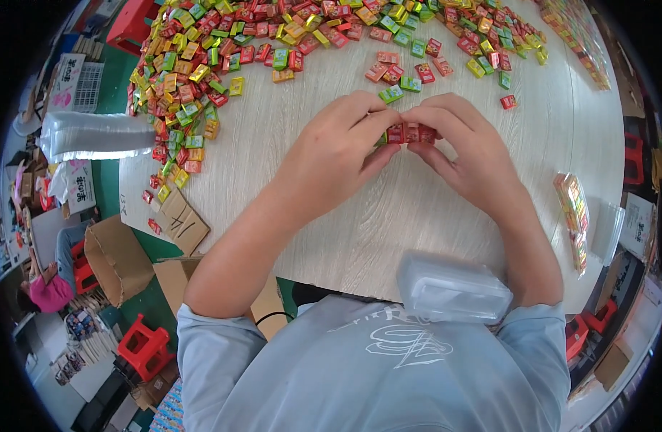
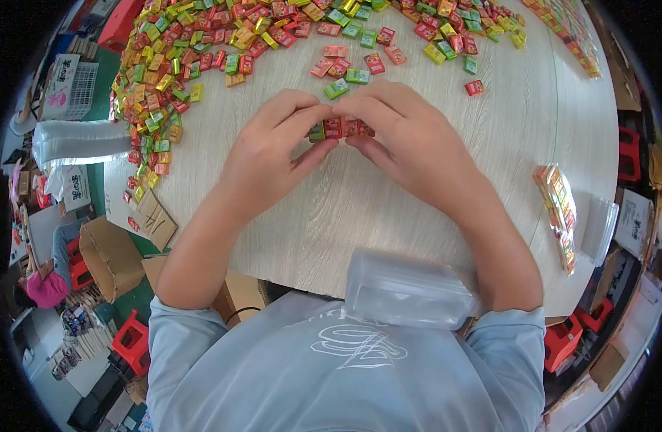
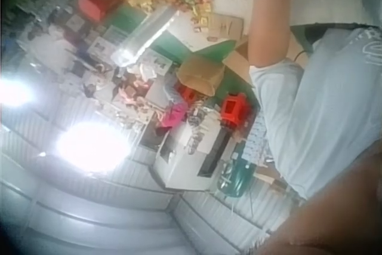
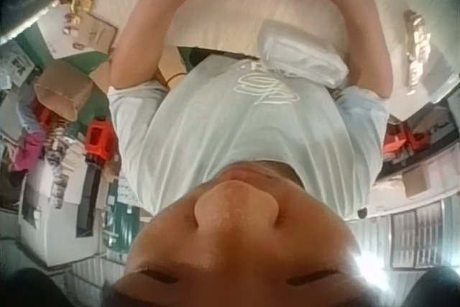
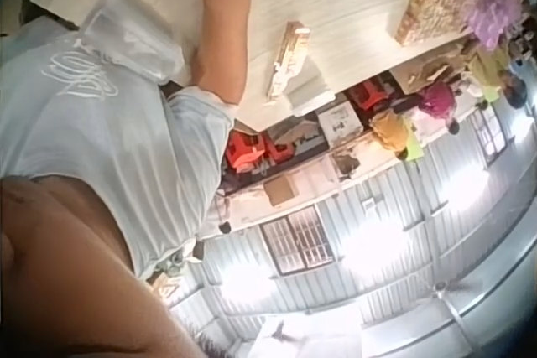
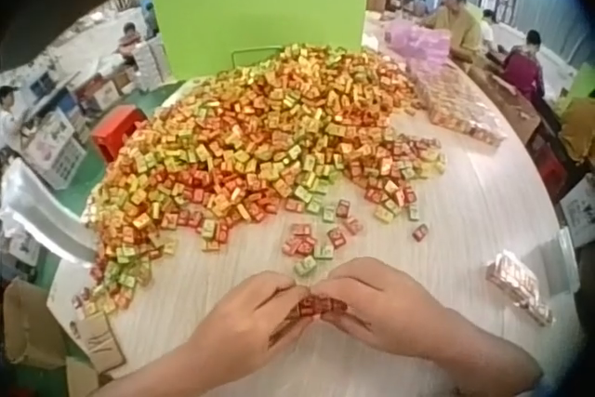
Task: Picking up small toy boxes and arranging them to be inserted into plastic packaging sleeves.
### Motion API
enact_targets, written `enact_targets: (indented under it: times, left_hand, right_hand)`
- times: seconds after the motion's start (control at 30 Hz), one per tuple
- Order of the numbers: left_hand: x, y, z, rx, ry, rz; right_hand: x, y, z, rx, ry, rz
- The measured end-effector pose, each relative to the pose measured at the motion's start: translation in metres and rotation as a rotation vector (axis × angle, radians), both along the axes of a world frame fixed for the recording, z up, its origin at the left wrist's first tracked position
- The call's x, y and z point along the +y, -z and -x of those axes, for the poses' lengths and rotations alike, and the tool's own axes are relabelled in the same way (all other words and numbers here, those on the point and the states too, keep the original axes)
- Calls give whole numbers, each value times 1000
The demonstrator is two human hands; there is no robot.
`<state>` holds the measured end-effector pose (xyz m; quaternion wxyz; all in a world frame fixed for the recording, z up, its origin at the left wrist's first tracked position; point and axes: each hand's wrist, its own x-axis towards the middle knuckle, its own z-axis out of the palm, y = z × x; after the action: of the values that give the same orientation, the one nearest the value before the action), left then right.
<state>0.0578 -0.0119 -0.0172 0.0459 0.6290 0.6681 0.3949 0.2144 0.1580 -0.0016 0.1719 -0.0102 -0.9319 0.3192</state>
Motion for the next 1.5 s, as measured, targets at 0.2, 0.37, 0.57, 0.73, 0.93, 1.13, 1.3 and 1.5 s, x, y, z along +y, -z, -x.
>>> enact_targets:
  times: [0.2,0.37,0.57,0.73,0.93,1.13,1.3,1.5]
  left_hand:
    - [1,7,2,57,18,54]
    - [-2,5,-2,57,10,71]
    - [-1,5,1,20,49,188]
    - [-9,-7,11,8,28,198]
    - [-22,-12,28,-132,-68,343]
    - [-22,-11,31,-87,-46,302]
    - [-20,-11,30,-124,-36,326]
    - [-22,-8,31,-117,-36,315]
  right_hand:
    - [3,6,3,-84,-30,13]
    - [-1,9,-1,-35,1,1]
    - [2,13,2,-109,-22,32]
    - [19,-7,-7,-118,-37,-22]
    - [44,0,-21,-276,27,-93]
    - [71,1,-24,-170,233,-246]
    - [86,-3,-27,-186,436,-281]
    - [53,-22,-24,-356,56,-134]
